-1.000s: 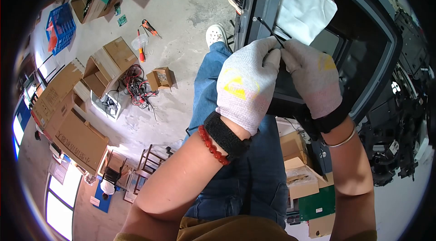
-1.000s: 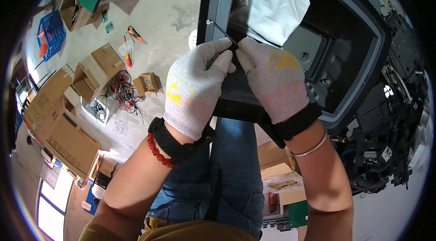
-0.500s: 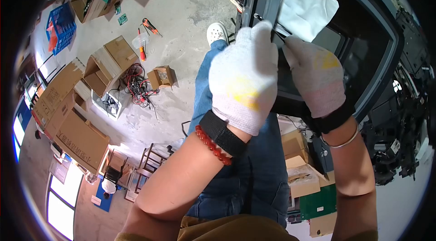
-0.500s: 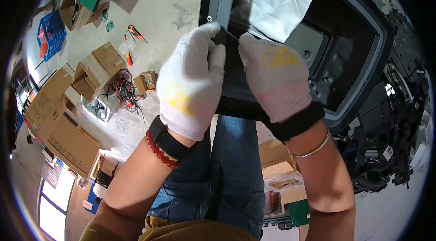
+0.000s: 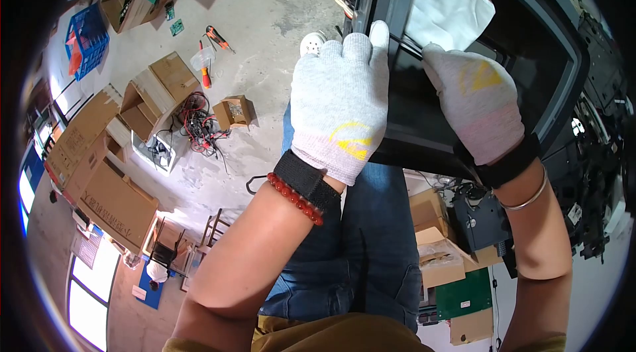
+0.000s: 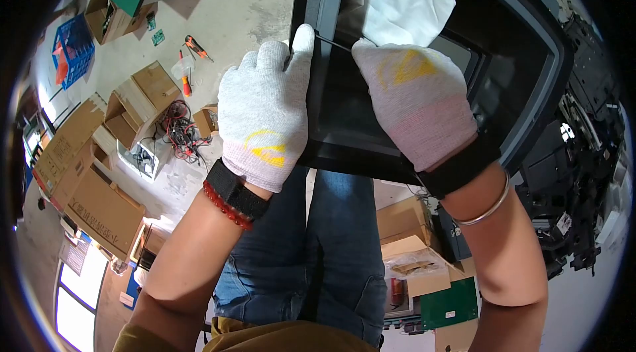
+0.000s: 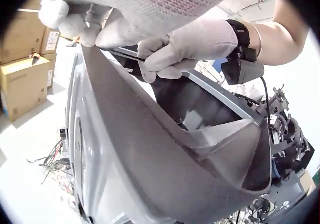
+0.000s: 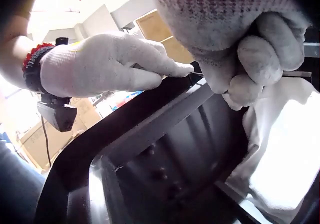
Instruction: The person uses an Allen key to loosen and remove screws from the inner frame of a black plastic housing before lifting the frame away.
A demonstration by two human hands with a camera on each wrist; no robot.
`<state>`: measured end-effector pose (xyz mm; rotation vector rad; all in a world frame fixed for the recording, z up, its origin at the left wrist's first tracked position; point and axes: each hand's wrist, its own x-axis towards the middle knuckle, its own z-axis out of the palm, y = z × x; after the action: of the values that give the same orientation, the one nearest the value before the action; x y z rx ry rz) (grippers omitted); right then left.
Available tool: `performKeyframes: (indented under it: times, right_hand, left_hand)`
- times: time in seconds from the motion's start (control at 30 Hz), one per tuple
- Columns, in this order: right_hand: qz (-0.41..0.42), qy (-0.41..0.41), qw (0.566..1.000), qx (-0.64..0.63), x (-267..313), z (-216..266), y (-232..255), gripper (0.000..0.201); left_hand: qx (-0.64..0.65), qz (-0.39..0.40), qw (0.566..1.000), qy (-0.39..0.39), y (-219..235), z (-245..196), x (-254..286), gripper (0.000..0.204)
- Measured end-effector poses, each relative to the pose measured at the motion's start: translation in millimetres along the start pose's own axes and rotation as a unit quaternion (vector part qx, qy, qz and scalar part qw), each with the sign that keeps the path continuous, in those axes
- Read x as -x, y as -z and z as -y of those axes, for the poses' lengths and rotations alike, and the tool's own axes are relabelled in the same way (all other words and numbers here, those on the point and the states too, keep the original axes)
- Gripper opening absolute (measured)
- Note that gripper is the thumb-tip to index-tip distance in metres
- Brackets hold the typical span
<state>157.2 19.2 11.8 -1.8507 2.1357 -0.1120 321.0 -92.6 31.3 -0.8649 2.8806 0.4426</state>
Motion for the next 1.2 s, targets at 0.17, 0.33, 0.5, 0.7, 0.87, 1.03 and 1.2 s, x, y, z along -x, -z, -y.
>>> performKeyframes:
  times: [0.17,0.33,0.5,0.7,0.87,1.03,1.2]
  right_hand:
    - [0.018,0.018,1.0,-0.01,-6.5,-4.3,7.3,0.01]
    - [0.028,0.063,0.996,0.052,-19.9,-18.6,16.6,0.006]
    - [-0.075,0.297,0.949,0.079,-68.4,-62.2,30.4,0.018]
    - [0.034,0.388,0.919,0.054,-118.3,-58.1,69.8,0.011]
    - [-0.092,0.406,0.903,0.101,-124.7,-50.0,57.6,0.01]
    - [-0.074,0.396,0.914,0.054,-109.6,-63.5,51.0,0.012]
    - [0.024,0.204,0.967,-0.15,-91.2,-39.5,70.6,0.016]
  left_hand:
    - [-0.003,0.003,1.0,-0.001,-2.0,2.2,-0.8,0.049]
    - [-0.008,0.009,1.0,-0.008,-2.7,4.8,-2.3,0.049]
    - [0.019,0.015,1.0,0.01,-2.0,0.9,-5.7,0.045]
    - [0.033,-0.024,0.999,0.016,-3.2,-2.8,-6.6,0.036]
    - [0.127,-0.04,0.991,0.031,-4.2,4.7,-2.4,0.04]
    - [0.255,-0.06,0.961,0.084,-4.7,13.4,17.7,0.038]
    - [0.277,-0.077,0.954,0.079,-7.5,15.6,29.2,0.038]
